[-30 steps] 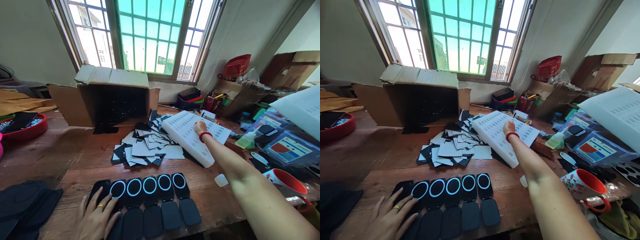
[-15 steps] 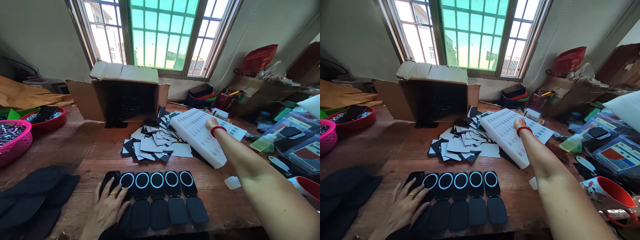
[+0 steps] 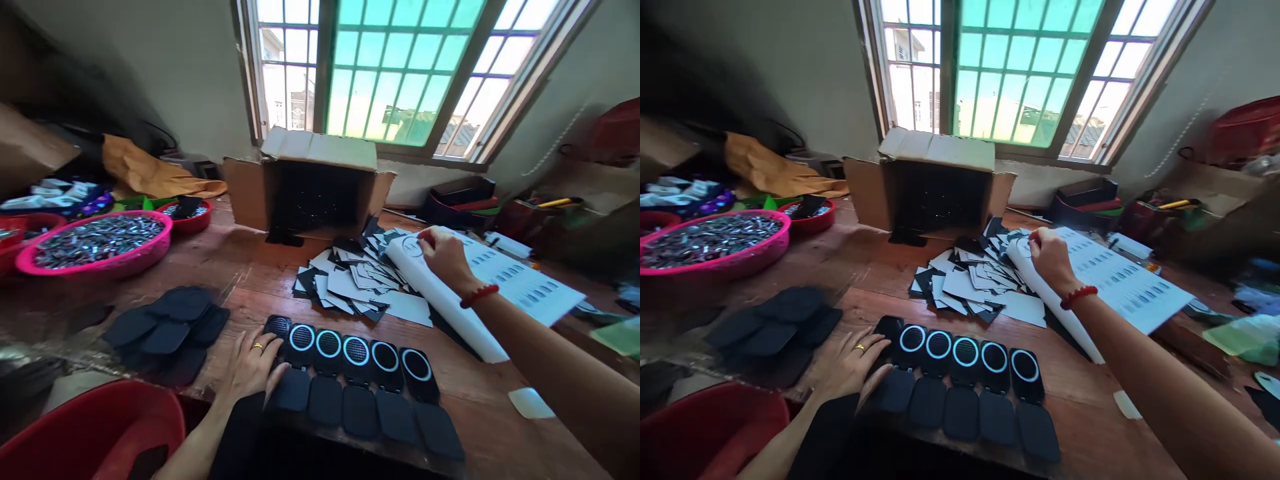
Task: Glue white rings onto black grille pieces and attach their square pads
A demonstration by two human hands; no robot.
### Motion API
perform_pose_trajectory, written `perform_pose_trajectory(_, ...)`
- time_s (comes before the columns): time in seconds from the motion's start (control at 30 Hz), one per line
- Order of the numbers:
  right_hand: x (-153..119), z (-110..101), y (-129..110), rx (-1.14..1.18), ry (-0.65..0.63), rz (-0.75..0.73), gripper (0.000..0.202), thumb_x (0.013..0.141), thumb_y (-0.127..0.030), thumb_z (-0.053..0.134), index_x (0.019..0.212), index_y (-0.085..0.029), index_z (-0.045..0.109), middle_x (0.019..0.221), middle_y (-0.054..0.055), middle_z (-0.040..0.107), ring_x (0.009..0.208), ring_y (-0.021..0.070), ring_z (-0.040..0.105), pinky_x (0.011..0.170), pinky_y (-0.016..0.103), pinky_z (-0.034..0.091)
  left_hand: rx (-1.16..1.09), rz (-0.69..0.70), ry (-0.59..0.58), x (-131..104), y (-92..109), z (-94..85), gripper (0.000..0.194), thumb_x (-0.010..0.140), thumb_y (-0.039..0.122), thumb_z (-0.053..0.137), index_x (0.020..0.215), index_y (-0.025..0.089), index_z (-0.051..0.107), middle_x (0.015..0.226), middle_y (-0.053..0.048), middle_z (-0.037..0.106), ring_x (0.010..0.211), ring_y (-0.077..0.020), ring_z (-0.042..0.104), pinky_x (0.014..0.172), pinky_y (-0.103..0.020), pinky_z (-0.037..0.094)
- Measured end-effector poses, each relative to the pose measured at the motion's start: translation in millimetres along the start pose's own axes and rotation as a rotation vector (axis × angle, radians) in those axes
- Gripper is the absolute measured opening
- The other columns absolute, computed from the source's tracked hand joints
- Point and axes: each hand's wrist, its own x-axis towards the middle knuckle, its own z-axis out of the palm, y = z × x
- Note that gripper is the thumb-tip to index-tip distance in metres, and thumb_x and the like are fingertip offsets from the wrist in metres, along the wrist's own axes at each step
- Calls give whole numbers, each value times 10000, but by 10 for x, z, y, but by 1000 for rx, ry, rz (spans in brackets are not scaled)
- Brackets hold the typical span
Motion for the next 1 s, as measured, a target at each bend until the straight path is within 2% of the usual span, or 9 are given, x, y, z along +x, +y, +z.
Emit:
perform_pose_trajectory(0.1, -405, 393, -435, 162, -239, -89, 40, 771, -216, 592, 789, -194, 620, 659, 1, 617, 607, 167, 561, 634, 317, 457, -18, -71, -8, -74, -61, -66, 286, 892, 269, 588, 1155, 225, 691, 1173, -93, 714, 1213, -325, 564, 1068, -539, 399)
perform_pose_trajectory(0.23, -988, 972, -883, 335, -545, -111, 83, 789, -247, 534, 795, -196, 599, 611, -18, 608, 493, 126, 539, 485, 246, 419, -82, -123, -62, -153, -54, -93, 279, 887, 311, 630, 1154, 278, 704, 1198, -72, 709, 1278, -337, 513, 1106, -591, 344)
perform_pose_trajectory(0.33, -1308, 1320, -1101, 400, -694, -98, 69, 791, -221, 520, 777, -196, 583, 583, -29, 593, 467, 114, 525, 461, 228, 404, -118, -149, -151, -170, -38, -72, 301, 855, 365, 687, 1146, 293, 716, 1215, -76, 705, 1303, -369, 485, 1114, -651, 295)
perform_pose_trajectory(0.43, -1486, 1551, -1221, 408, -770, -88, 50, 794, -195, 532, 773, -193, 578, 555, -48, 556, 464, 106, 507, 468, 220, 391, -124, -162, -236, -154, -33, -59, 341, 837, 397, 712, 1158, 282, 715, 1229, -98, 698, 1320, -400, 464, 1104, -694, 270)
perform_pose_trajectory(0.57, -1561, 1730, -1296, 354, -811, -89, 77, 792, -142, 531, 753, -185, 582, 547, -52, 544, 480, 106, 511, 492, 220, 388, -114, -154, -278, -127, -27, -80, 351, 837, 397, 715, 1163, 267, 709, 1258, -104, 683, 1334, -425, 443, 1092, -717, 267)
perform_pose_trajectory(0.73, -1576, 1863, -1358, 221, -815, -131, 113, 801, -93, 539, 767, -169, 616, 603, -24, 596, 543, 115, 541, 559, 228, 411, -130, -146, -294, -114, -30, -86, 364, 832, 383, 719, 1180, 280, 699, 1249, -99, 683, 1339, -415, 440, 1111, -712, 244)
perform_pose_trajectory(1.0, -1629, 1912, -1417, -54, -811, -313, 212, 875, -83, 526, 766, -136, 699, 806, 102, 682, 761, 176, 603, 700, 261, 418, -150, -139, -324, -86, -20, -131, 322, 842, 355, 708, 1143, 243, 699, 1280, -114, 661, 1356, -385, 431, 1126, -660, 279)
